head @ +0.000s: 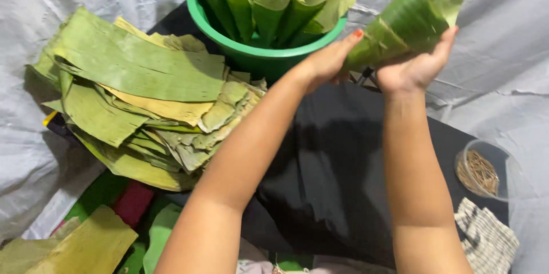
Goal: Cleaning banana leaves with a cloth and folding them into cones secured with wooden pins.
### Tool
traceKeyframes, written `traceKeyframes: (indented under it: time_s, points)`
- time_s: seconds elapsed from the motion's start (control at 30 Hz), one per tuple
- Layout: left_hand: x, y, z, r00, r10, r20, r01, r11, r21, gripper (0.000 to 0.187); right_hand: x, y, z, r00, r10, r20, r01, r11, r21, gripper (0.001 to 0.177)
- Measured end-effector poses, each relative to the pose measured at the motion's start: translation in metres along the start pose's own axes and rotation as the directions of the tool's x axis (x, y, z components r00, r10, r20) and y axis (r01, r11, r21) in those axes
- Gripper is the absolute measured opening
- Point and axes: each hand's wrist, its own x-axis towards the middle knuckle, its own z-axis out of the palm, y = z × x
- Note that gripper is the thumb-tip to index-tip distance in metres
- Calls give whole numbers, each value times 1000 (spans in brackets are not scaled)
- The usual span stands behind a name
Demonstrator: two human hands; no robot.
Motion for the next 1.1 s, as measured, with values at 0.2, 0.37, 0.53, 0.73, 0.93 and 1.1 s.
traceKeyframes:
  time_s: [0.2,0.37,0.53,0.73,0.93,1.1]
  points:
    - [40,3,-91,992,-9,-127,28,988,152,83,72,49,15,999,9,45,-9,1000,-17,52]
    - [65,-12,-141,987,-28,-160,59,980,189,88,101,93,0,998,36,-48,-36,999,10,48]
    - [86,-28,-166,977,-110,-183,145,971,192,92,115,122,-24,987,48,-155,-45,999,23,46]
    - [137,-105,-208,990,-25,-140,70,945,319,84,118,141,-44,976,-96,-196,79,992,-95,46]
    - [115,-76,-187,988,-8,-152,83,867,492,64,115,147,-46,968,-177,-178,123,953,-278,71]
    - [80,-29,-163,948,-190,-257,288,856,430,46,113,143,-49,974,-217,-69,142,815,-561,81]
